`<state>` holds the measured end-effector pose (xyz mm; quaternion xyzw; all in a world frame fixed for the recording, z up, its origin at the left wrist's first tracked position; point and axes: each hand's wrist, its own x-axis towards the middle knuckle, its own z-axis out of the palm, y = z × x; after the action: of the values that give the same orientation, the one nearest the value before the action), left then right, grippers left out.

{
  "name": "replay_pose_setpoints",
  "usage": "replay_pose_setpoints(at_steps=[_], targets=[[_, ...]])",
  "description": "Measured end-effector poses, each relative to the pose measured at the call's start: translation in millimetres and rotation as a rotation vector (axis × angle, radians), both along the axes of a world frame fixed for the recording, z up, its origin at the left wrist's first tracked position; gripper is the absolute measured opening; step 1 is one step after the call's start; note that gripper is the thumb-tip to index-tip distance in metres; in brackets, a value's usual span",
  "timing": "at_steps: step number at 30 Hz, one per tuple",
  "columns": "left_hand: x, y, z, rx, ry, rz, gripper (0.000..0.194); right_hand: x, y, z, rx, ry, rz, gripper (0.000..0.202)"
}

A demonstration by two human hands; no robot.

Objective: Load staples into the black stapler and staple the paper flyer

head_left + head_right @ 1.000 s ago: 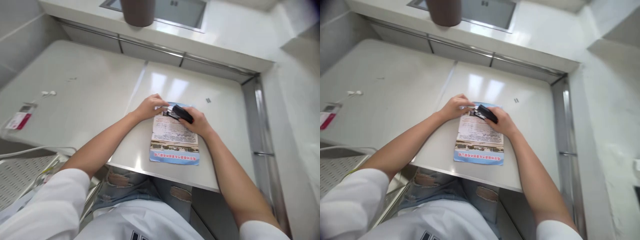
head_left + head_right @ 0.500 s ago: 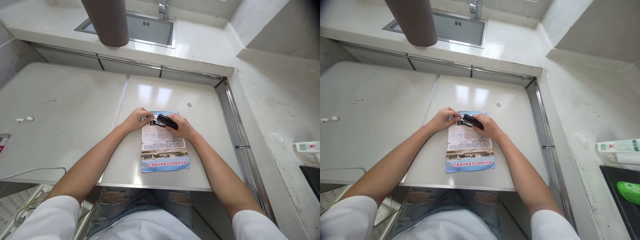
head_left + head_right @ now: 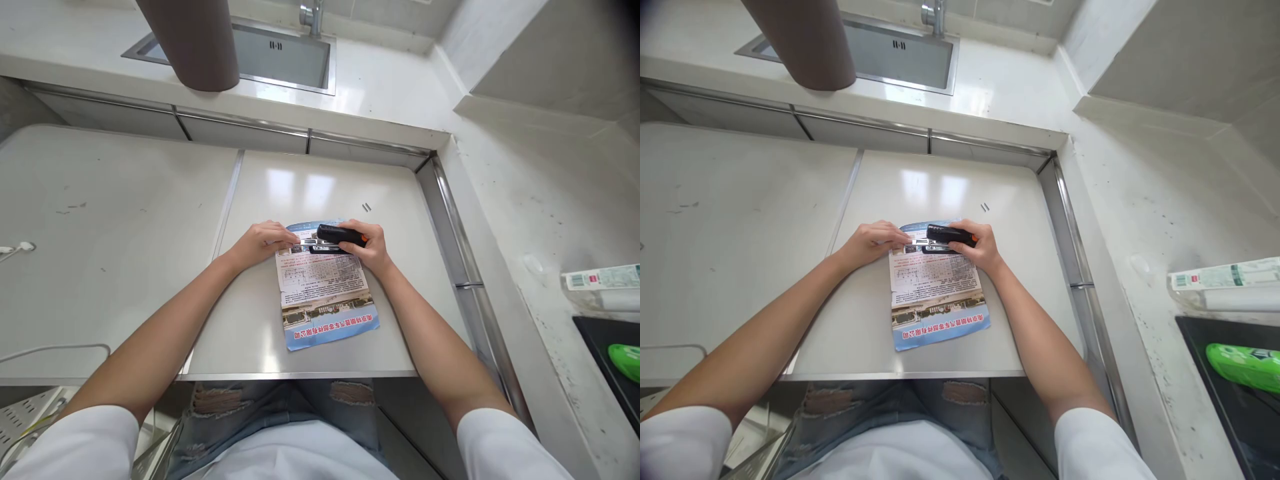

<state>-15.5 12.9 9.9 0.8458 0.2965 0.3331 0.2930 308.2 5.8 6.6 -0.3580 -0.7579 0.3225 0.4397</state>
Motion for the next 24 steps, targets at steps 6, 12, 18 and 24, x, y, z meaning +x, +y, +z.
replay_pose_setpoints(at_steps=[6, 12, 18, 24], targets=[[8, -6, -2.2, -0.011, -0.029, -0.023, 0.019, -18, -10, 8.4, 0.033, -0.014, 0.13, 0.038], [13, -14, -1.7, -0.027, 0.064, 0.049, 0.02, -37, -22, 11.3, 0.074, -0.07, 0.18, 0.039], [15, -12, 0.6, -0.017, 0.056, -0.03, 0.014, -40, -20, 6.0, 0.157, -0.175, 0.215, 0.035], [16, -6, -1.3, -0.02, 0.069, 0.105, 0.021, -35, -23, 5.1, 0.147, -0.164, 0.031, 0.032]])
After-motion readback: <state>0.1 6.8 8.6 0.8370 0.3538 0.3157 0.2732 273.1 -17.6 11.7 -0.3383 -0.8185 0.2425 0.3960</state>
